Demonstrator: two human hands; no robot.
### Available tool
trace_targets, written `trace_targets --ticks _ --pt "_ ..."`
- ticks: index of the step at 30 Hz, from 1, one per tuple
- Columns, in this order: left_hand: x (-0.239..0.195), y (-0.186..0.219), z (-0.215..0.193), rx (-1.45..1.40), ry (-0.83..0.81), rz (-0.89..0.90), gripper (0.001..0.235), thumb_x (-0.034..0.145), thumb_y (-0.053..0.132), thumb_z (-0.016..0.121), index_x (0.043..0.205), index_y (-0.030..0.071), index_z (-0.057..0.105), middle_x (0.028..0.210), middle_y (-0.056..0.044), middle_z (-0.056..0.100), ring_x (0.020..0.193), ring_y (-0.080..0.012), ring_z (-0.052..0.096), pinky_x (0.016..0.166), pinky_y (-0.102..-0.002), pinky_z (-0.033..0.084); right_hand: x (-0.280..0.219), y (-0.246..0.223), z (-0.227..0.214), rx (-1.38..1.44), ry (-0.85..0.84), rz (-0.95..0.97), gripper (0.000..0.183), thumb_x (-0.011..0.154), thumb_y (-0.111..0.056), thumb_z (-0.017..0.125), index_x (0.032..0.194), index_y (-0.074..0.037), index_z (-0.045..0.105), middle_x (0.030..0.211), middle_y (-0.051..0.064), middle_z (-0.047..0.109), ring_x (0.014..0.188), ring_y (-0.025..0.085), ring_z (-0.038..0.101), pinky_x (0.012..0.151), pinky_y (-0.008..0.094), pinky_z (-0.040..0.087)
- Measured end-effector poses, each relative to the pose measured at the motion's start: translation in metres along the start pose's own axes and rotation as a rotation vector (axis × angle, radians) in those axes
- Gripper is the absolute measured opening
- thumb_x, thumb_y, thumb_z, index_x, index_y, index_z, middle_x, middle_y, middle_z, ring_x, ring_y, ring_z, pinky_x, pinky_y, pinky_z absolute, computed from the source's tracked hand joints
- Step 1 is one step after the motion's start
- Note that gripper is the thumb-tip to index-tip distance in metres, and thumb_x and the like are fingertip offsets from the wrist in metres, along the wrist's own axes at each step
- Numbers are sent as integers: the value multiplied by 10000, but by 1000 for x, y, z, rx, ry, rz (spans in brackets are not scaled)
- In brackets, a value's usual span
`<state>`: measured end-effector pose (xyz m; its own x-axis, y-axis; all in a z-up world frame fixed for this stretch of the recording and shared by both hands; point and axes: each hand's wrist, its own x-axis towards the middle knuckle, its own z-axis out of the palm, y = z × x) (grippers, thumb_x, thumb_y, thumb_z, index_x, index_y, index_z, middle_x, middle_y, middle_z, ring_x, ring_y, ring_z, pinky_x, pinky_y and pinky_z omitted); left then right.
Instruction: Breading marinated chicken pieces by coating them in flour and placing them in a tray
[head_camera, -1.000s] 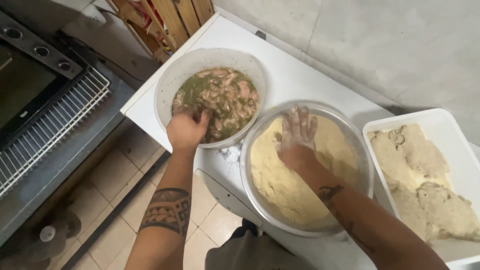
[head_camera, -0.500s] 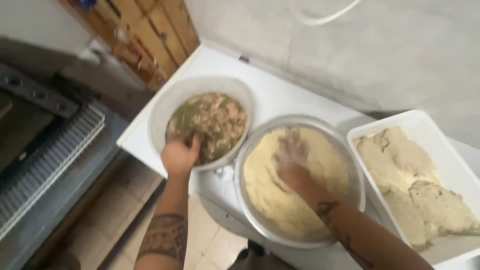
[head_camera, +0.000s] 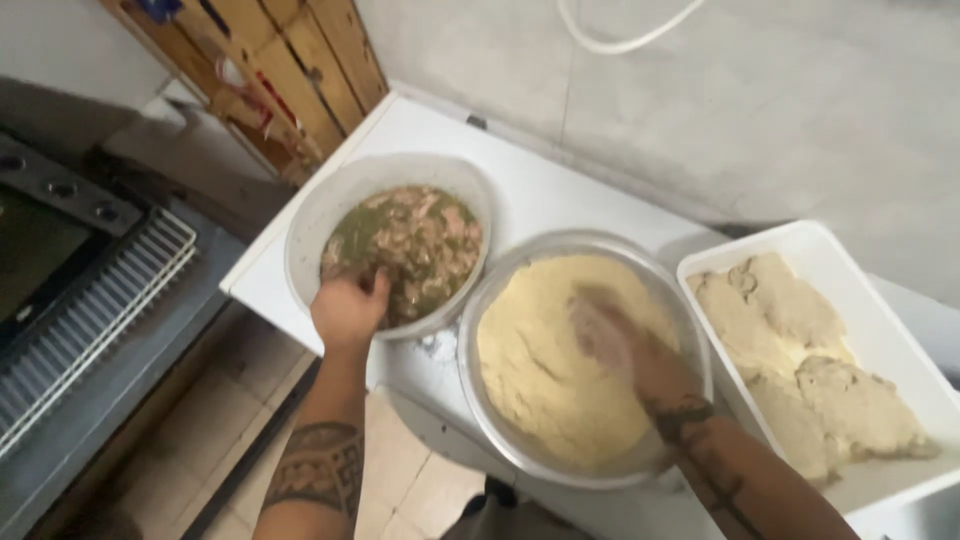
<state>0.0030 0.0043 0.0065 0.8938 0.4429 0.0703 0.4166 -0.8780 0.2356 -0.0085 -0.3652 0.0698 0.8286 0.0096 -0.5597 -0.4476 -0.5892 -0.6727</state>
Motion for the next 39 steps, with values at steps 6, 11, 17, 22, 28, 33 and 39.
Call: trace_targets --ticks 6,11,17,22,28,33,39 --pt "-6 6 4 -18 71 15 473 864 592 602 885 168 810 773 -124 750 848 -363 753 751 -459 595 176 274 113 762 -469 -253 343 1004 -280 506 1332 -221 585 1170 -8 546 980 73 520 724 186 380" --pt "-2 4 6 -55 52 20 483 885 606 573 876 184 808 774 -117 754 862 -373 748 743 -474 586 20 55 -7 864 -305 145 354 894 -487 673 1096 -201 620 971 15 643 803 211 621 677 335 483" --pt "-7 8 -5 -35 75 38 450 866 584 607 857 176 798 777 -133 750 845 -371 752 750 -472 593 73 85 16 656 -283 147 536 1009 -658 476 719 -209 519 588 -30 440 478 180 418 464 392 319" --pt "-8 9 1 -34 63 16 498 867 581 594 848 130 805 769 -145 750 850 -376 753 736 -483 596 145 135 26 824 -299 92 442 1022 -628 443 872 -214 489 698 -19 418 558 185 416 520 387 353" --pt "-7 4 4 -38 70 23 433 855 578 608 847 192 804 763 -115 740 839 -360 751 739 -465 603 73 40 35 682 -192 -106 762 1029 -774 255 634 -153 453 527 -28 363 400 138 367 383 273 304" --pt "-4 10 -1 -44 73 34 437 854 581 605 832 191 802 768 -121 739 841 -365 750 737 -478 600 87 36 59 696 -253 -123 724 1017 -746 317 648 -145 482 507 -4 362 373 161 372 353 275 294" --pt "-12 9 -2 -66 82 7 471 851 572 609 834 142 801 740 -138 727 827 -377 746 725 -485 600 83 51 100 1353 -184 222 553 1035 -600 381 820 -109 515 715 104 379 581 319 356 487 485 275"
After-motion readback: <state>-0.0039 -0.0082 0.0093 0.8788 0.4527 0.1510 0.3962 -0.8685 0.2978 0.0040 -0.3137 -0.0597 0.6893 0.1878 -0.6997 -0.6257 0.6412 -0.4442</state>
